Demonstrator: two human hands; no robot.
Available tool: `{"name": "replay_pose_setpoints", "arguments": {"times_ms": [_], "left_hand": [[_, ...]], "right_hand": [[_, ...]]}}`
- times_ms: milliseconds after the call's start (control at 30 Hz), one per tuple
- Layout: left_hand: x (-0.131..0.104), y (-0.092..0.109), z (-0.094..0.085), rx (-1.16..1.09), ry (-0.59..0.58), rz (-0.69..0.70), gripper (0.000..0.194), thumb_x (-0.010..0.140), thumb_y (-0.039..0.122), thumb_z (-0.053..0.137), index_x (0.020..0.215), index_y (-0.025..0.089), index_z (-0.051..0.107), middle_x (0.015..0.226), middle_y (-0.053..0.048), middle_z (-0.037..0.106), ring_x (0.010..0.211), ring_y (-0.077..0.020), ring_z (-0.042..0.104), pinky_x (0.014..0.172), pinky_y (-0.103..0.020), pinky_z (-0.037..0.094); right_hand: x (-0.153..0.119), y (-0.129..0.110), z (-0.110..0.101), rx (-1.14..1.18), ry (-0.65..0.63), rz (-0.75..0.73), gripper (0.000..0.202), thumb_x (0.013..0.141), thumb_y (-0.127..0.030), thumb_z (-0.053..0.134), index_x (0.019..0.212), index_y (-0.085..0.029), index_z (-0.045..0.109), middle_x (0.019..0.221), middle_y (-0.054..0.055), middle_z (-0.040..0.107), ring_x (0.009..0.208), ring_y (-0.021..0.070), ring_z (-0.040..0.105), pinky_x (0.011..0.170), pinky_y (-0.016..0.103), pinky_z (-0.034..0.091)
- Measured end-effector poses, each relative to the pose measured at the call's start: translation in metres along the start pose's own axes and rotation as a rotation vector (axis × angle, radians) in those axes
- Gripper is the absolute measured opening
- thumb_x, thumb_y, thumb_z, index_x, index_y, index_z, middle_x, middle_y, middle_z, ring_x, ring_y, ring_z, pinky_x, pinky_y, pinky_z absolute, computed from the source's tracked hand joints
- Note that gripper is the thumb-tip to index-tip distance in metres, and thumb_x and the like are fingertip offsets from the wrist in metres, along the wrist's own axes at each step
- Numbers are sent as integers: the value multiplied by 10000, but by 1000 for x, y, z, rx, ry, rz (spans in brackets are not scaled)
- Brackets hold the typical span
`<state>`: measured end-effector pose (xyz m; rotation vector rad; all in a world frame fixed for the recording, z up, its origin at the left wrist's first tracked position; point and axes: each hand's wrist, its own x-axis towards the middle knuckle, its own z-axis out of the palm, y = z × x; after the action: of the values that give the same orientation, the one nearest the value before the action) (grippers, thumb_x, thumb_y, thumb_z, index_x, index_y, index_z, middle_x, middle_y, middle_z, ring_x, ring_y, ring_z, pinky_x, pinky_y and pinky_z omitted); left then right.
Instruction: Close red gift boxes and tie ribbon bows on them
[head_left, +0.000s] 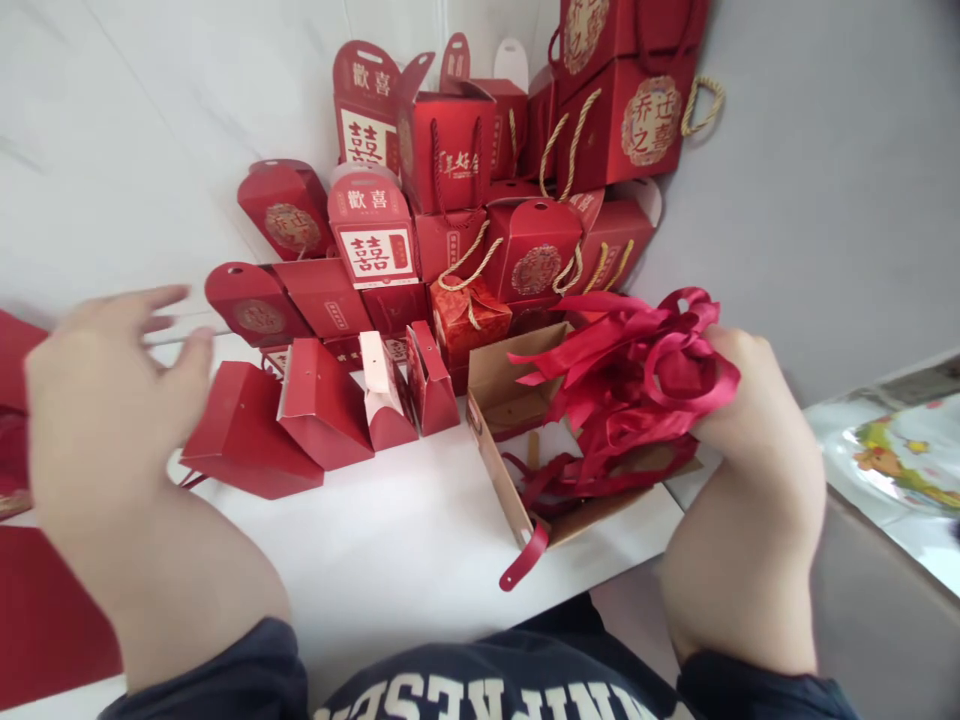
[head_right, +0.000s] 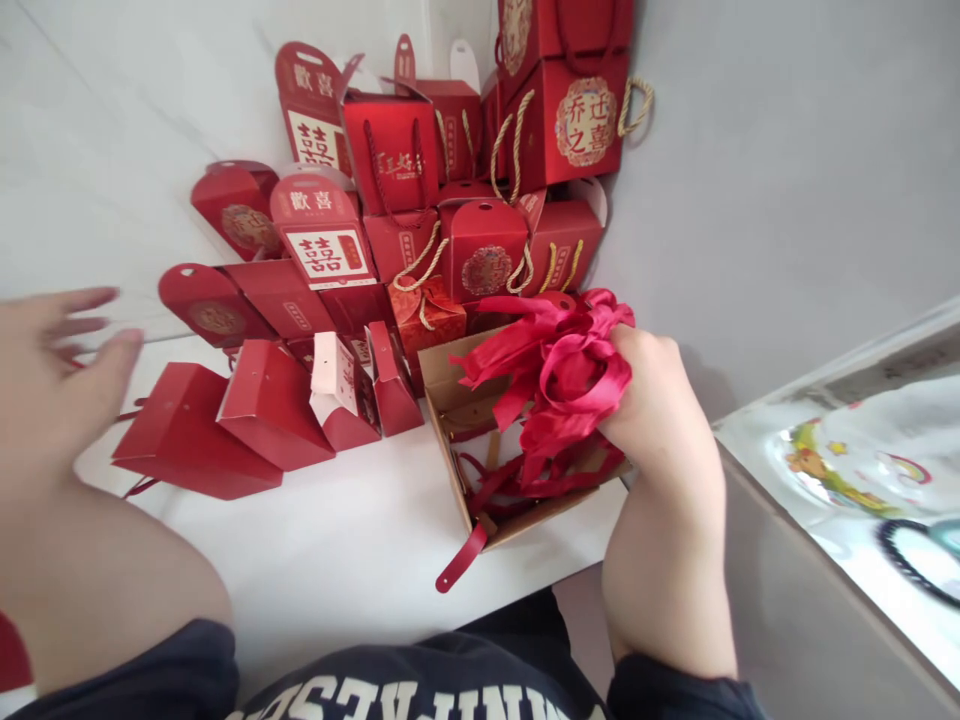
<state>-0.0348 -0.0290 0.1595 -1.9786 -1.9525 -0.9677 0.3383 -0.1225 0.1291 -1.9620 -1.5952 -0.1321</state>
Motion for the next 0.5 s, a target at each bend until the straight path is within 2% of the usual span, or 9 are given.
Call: {"name": "replay_pose_setpoints", "arguments": {"times_ms": [67,133,200,300,333,400,500], "left_hand": [[-8,24,9,-134,-165,232,263,901,303,506,1107,260,665,1059,15,713,959,-186,642,913,-346,510],[-21,54,23,-279,-438,551,226,917,346,515,1005,264,706,1039,22,716,950,-163,656,901,-295,506],[-36,85,44,-257,-718,777,262,940,344,468,962,250,712,981,1,715,906,-177,668,864,-313,516],[-53,128,85,-67,-932,890,280,922,316,472,1073,174,661,1043,-94,684,953,-268,666,790,-377,534],[-57,140,100,1,-1032,897,303,895,306,510,1113,139,637,1084,-131,669,984,-295,658,794,-389,533],[-59,160,130,45,-1126,884,367,823,268,588,1150,102,616,1129,-178,654,973,-315,664,768,-381,537],[-58,178,166,46,-1216,873,347,766,231,633,1101,144,655,1093,-142,688,997,-280,658,815,-327,524]], "right_hand": [[2,-2,-5,-7,6,15,206,530,-229,467,510,-203,263,476,-27,291,513,74,253,476,233,250],[5,-5,-12,-27,22,30,206,521,-205,449,511,-203,243,481,-29,267,525,72,247,477,232,233],[8,-9,-21,-44,40,7,199,514,-183,435,512,-201,237,500,-32,251,547,73,241,489,239,233],[13,-15,-35,-54,68,-58,211,524,-164,438,541,-200,230,553,-33,230,581,78,226,506,251,230],[14,-18,-39,-58,78,-73,226,532,-161,445,554,-201,224,568,-32,223,589,79,219,508,253,224],[16,-22,-45,-63,82,-95,255,543,-160,458,568,-201,208,584,-32,210,593,79,206,509,256,213],[18,-26,-47,-48,54,-125,262,556,-184,467,569,-202,206,580,-30,227,571,73,215,508,257,217]]}}
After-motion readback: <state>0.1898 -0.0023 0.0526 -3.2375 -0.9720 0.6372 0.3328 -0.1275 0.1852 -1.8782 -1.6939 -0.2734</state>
